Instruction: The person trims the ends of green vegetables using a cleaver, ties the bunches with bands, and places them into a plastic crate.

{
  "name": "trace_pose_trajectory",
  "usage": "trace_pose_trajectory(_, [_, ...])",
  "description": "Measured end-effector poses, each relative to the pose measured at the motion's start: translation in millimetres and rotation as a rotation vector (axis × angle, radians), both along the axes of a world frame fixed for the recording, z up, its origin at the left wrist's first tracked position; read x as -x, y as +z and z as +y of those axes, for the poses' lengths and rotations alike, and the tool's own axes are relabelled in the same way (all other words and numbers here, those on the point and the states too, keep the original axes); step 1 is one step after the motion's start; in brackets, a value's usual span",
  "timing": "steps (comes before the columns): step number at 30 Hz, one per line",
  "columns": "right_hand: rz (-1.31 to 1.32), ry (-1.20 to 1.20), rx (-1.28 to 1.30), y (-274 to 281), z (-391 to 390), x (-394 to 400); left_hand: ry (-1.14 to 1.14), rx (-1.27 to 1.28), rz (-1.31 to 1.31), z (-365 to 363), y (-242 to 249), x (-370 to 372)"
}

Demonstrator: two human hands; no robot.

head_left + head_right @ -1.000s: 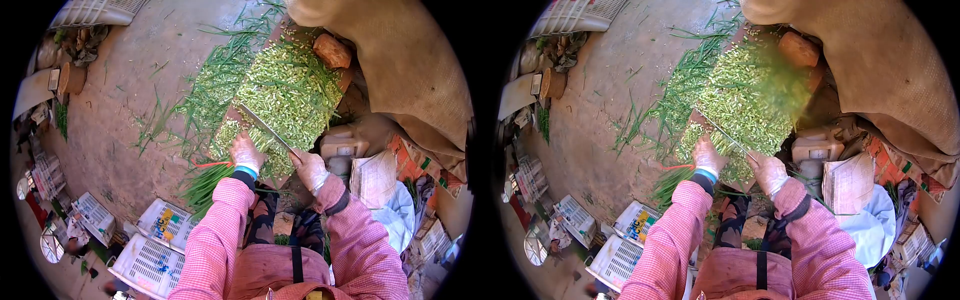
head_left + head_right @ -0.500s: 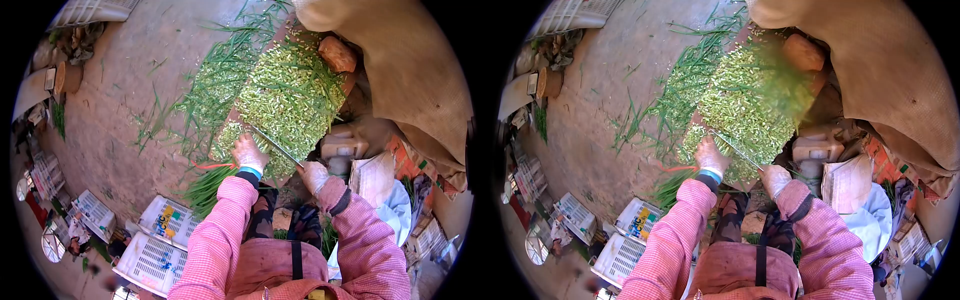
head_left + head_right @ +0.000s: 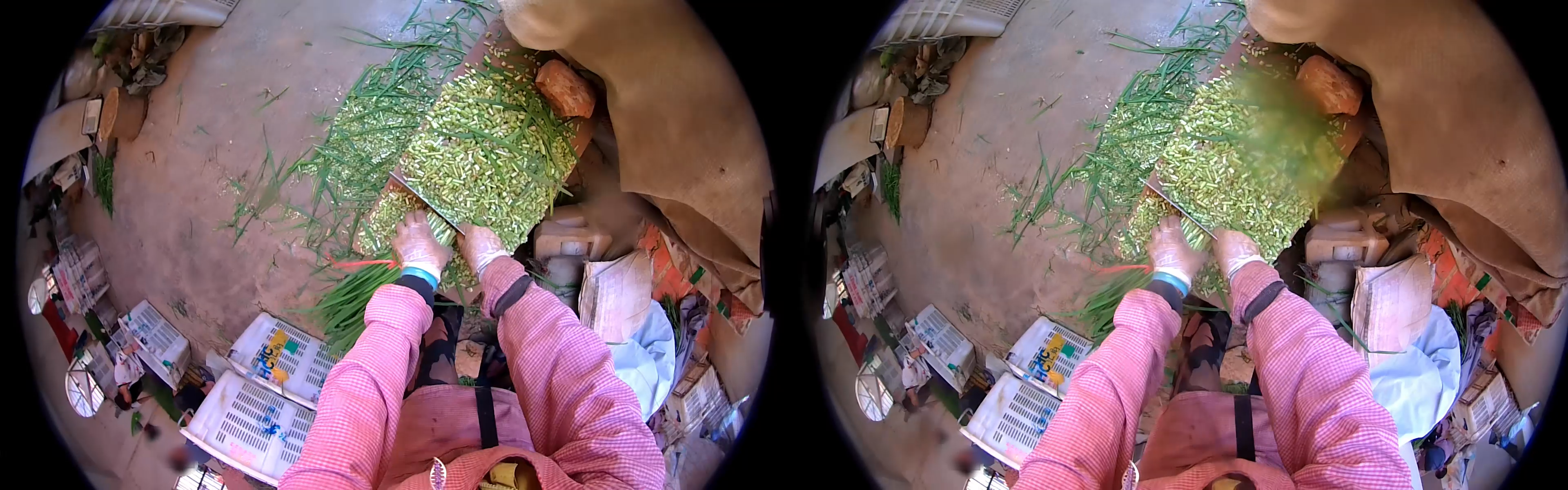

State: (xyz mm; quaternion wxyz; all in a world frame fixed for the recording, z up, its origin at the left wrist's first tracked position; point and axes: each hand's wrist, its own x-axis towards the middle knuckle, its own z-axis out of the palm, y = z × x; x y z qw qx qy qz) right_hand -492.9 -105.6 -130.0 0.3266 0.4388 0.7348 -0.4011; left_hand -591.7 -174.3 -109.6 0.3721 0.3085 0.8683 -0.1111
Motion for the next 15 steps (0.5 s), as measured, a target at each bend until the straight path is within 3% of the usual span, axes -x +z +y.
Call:
trace_pose_trajectory(4, [0.017,-0.013,0.033,49,20,-18,0.076,-0.349,-0.035,-37,20,12])
trace_pose_trajectory(6, [0.259,0.065,-0.24,83,18,-50,0.114,-0.689,-0.011,-73,45,26])
trace_pose_trajectory(9, [0.502,0.067,-0.143,140,-9,-71,0.183,-0.951,0.036,-89,123,29])
trace_pose_trajectory(13, [0.875,0.038,-0.089,207,-55,-28,0.274,-1.06,-0.113,-67,244,4])
trace_pose_trajectory(14, [0.985,-0.067,0.061,224,-63,-14,0.144,-1.069,-0.041,-62,268,-5])
trace_pose_trajectory(15, [1.087,-0.172,0.224,242,-71,-3,0.206,-1.074,-0.107,-59,297,-3])
